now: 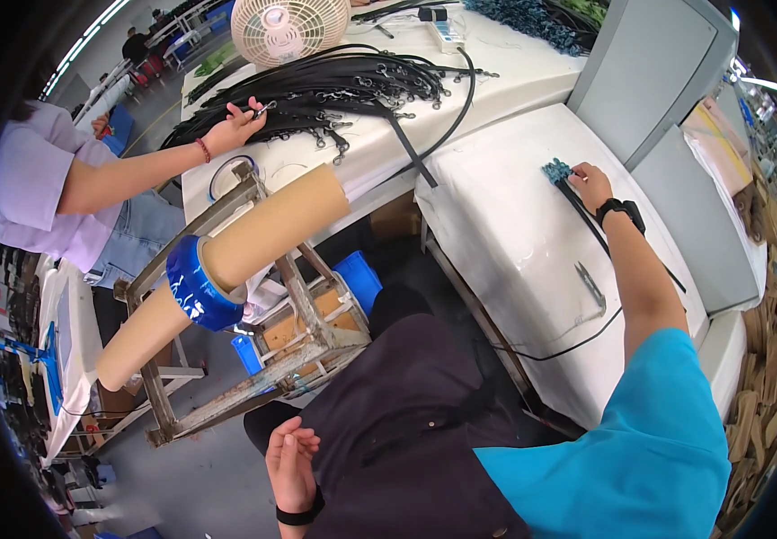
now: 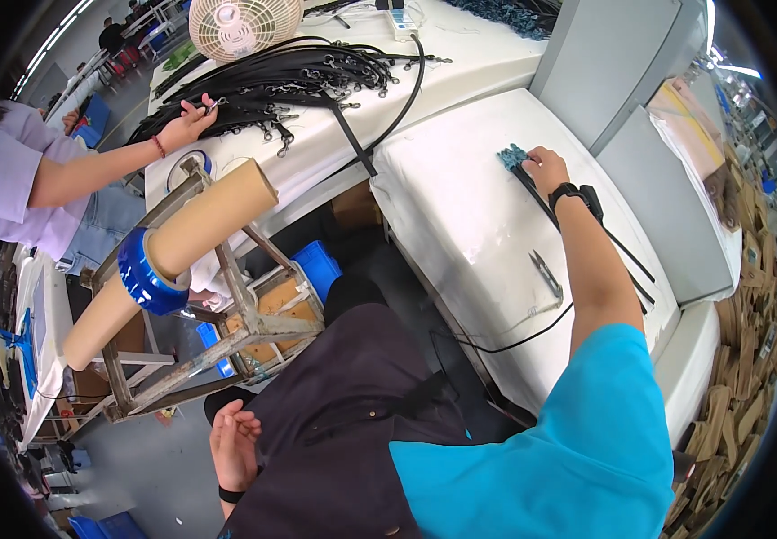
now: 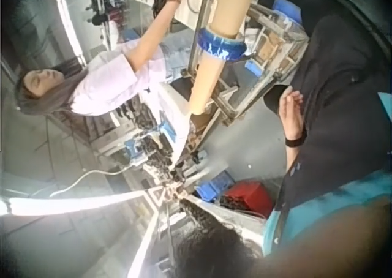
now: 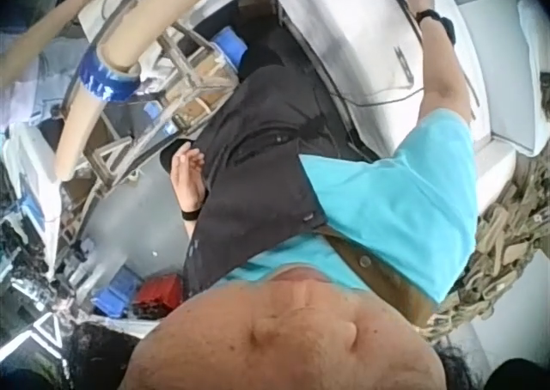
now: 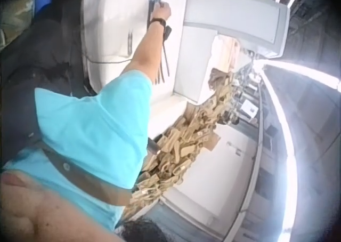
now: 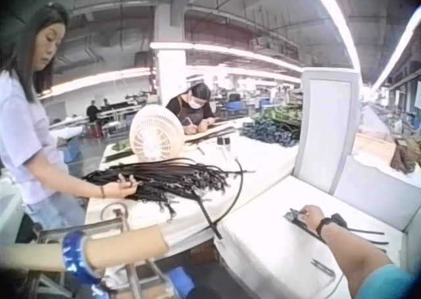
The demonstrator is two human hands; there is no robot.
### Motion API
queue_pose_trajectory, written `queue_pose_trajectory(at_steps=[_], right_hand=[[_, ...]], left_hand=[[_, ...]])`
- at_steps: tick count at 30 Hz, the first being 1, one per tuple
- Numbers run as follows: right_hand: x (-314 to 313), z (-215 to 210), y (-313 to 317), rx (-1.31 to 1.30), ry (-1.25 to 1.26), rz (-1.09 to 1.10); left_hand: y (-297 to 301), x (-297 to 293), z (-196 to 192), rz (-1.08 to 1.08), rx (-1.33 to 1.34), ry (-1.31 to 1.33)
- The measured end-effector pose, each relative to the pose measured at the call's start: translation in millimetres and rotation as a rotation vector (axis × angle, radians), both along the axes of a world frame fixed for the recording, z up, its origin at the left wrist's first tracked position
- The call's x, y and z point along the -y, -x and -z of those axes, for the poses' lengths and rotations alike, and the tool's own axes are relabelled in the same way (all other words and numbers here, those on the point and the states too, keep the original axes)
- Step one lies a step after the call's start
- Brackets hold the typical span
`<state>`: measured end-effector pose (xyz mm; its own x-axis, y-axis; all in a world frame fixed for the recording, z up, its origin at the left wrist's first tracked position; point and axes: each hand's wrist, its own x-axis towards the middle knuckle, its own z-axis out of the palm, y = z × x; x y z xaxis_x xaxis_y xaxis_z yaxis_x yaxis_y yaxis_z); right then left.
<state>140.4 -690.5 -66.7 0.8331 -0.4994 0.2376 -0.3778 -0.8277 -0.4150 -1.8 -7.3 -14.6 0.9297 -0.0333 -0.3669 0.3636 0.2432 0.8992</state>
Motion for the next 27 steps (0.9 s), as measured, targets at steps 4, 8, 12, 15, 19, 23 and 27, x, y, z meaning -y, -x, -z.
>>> queue_pose_trajectory(at_steps=[4,8,12,15,19,23,27], right_hand=[[-8.0,13.3,-27.9,-0.068,0.067,0.155],[0.5,32.2,-30.8,-0.108,-0.008,0.31],[-15.6,33.9,-34.3,-0.007,0.231,0.322],[-10.8,40.9,-25.1,0.032,0.434,0.186],[-11.3,62.8,-23.1,-0.205,0.399,0.154],[-21.6,51.5,-26.3,-0.247,0.387,0.161],[-54.7,4.1,-45.0,0.034,0.329,-0.006]], left_hand=[[-4.2,11.6,2.5,-0.007,-0.041,0.011],[-10.2,17.2,4.0,-0.007,-0.079,0.014],[-10.7,12.6,7.3,-0.035,-0.05,-0.029],[-16.7,17.2,8.3,-0.014,-0.081,-0.038],[-19.0,21.6,8.0,0.017,-0.1,-0.034],[-14.2,17.4,8.8,0.008,-0.098,-0.025],[-10.5,7.6,12.5,-0.012,-0.132,-0.022]])
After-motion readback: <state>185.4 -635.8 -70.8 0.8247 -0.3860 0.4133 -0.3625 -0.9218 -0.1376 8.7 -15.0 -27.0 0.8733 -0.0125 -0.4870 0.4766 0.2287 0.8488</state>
